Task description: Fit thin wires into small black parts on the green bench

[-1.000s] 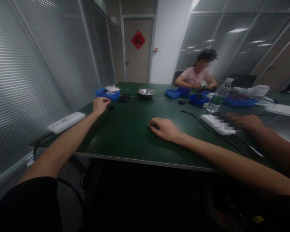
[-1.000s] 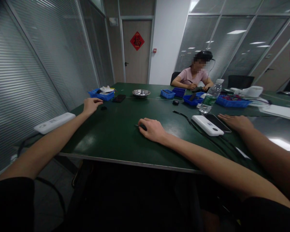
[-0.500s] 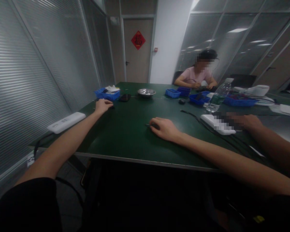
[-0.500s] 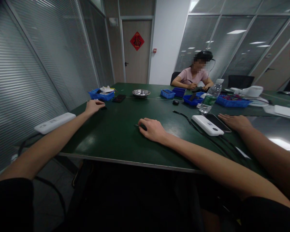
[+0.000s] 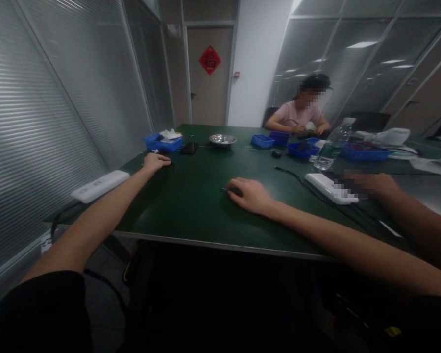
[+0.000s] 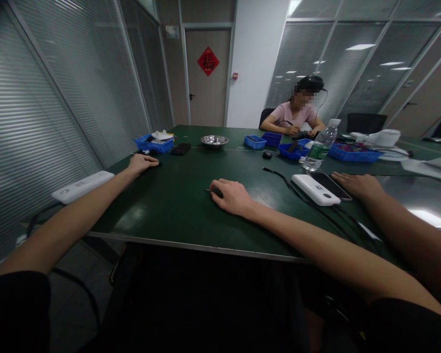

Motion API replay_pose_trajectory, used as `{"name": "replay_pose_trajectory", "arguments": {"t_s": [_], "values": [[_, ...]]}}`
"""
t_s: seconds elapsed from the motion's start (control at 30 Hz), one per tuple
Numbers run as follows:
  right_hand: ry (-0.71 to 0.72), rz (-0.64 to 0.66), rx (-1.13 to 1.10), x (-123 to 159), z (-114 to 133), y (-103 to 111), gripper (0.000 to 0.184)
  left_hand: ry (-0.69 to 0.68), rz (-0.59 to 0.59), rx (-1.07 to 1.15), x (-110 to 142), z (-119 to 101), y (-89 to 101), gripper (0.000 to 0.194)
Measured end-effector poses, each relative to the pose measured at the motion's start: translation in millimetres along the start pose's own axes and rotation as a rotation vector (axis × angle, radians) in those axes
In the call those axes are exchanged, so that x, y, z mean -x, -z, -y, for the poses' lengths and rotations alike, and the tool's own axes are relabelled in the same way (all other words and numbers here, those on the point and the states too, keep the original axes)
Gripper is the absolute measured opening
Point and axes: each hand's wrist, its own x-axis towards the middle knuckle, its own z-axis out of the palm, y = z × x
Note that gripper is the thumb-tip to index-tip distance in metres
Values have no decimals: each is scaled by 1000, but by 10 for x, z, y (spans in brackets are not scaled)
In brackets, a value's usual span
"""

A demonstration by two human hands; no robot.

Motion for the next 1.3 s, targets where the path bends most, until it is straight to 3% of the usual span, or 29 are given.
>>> {"name": "replay_pose_trajectory", "arguments": {"t_s": [0.23,0.37,0.5,0.63,0.8,1.03,1.3], "values": [[-5,11,0,-7,-1,0,20,-53,62,-18,-10,38,36,36],[-6,9,-4,-6,-1,-5,20,-121,81,-45,37,-11,49,29],[2,-35,-34,-6,-29,-31,20,-349,237,-8,274,-296,-80,22],[14,-92,-80,-10,-52,-42,22,-635,462,171,720,-741,-351,29],[11,-71,-72,-6,-28,-15,20,-823,622,299,1147,-1074,-527,29],[32,-53,-69,-4,-6,-6,20,-966,623,323,1227,-1105,-496,18],[48,-54,-66,-2,-2,-7,21,-957,629,327,1266,-1113,-507,20]]}}
